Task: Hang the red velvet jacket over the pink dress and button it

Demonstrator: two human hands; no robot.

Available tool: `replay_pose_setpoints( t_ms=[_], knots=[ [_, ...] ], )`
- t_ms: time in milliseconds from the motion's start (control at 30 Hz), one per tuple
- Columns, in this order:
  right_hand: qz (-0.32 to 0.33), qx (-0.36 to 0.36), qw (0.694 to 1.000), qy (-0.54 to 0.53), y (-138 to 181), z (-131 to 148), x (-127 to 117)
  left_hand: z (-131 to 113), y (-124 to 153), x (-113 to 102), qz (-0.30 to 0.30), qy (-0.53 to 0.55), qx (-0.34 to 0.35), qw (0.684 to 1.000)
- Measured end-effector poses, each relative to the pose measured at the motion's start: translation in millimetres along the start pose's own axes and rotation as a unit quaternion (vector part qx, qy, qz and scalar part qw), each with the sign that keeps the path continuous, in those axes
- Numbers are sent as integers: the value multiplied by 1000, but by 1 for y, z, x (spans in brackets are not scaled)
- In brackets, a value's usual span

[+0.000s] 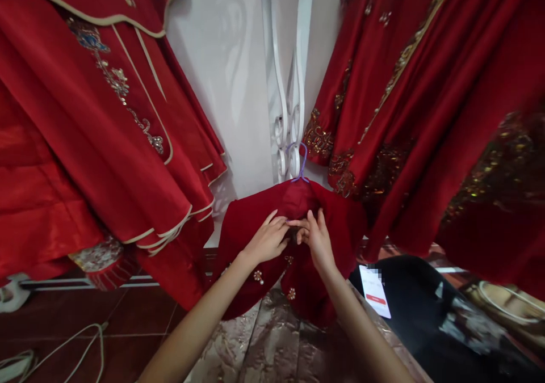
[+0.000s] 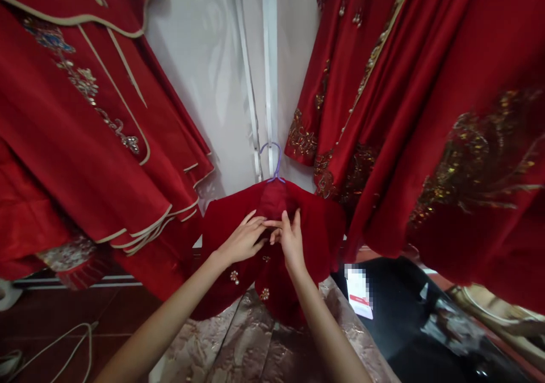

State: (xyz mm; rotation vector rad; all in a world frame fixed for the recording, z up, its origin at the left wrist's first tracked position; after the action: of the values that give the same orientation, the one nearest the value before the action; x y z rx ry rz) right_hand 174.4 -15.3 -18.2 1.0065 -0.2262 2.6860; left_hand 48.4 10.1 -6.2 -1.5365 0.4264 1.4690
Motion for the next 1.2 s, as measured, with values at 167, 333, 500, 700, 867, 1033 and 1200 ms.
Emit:
replay_pose_setpoints(
  t_ms=[167, 333, 500, 700, 867, 1033, 1200],
  knots=[
    [-19, 17, 999, 39, 23, -9, -7, 2, -1, 8, -1, 10, 5, 1000],
    [-18, -13, 994, 107, 39, -7, -26, -8, -6, 16, -12, -2, -6, 1000],
    [-28, -178, 935, 307, 32, 26, -57, -20, -3, 10, -96, -50, -111, 988],
    [-17, -264, 829, 493, 25, 60, -76, -32, 10, 14, -168, -110, -194, 960],
    [42, -242, 795, 554, 11, 66, -88, -5, 31, 11, -184, -141, -282, 931],
    [39, -273, 758, 591, -6, 84, -93, 51, 54, -24, -208, -101, -379, 896],
    [9, -253, 708, 659, -34, 91, -97, 107, 46, -36, -60, -93, -406, 907]
  ],
)
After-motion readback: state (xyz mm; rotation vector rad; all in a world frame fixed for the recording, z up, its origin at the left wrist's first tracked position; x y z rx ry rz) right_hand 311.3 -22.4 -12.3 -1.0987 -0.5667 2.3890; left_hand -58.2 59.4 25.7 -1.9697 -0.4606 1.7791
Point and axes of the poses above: each hand's wrist, its own y-axis away from the middle knuckle, its own x-axis out of the palm, z = x × y, the point moved 4 cm from there along -y, towards the middle knuckle, and after that the axes turned 14 degrees about -y, right-handed, at the moved point
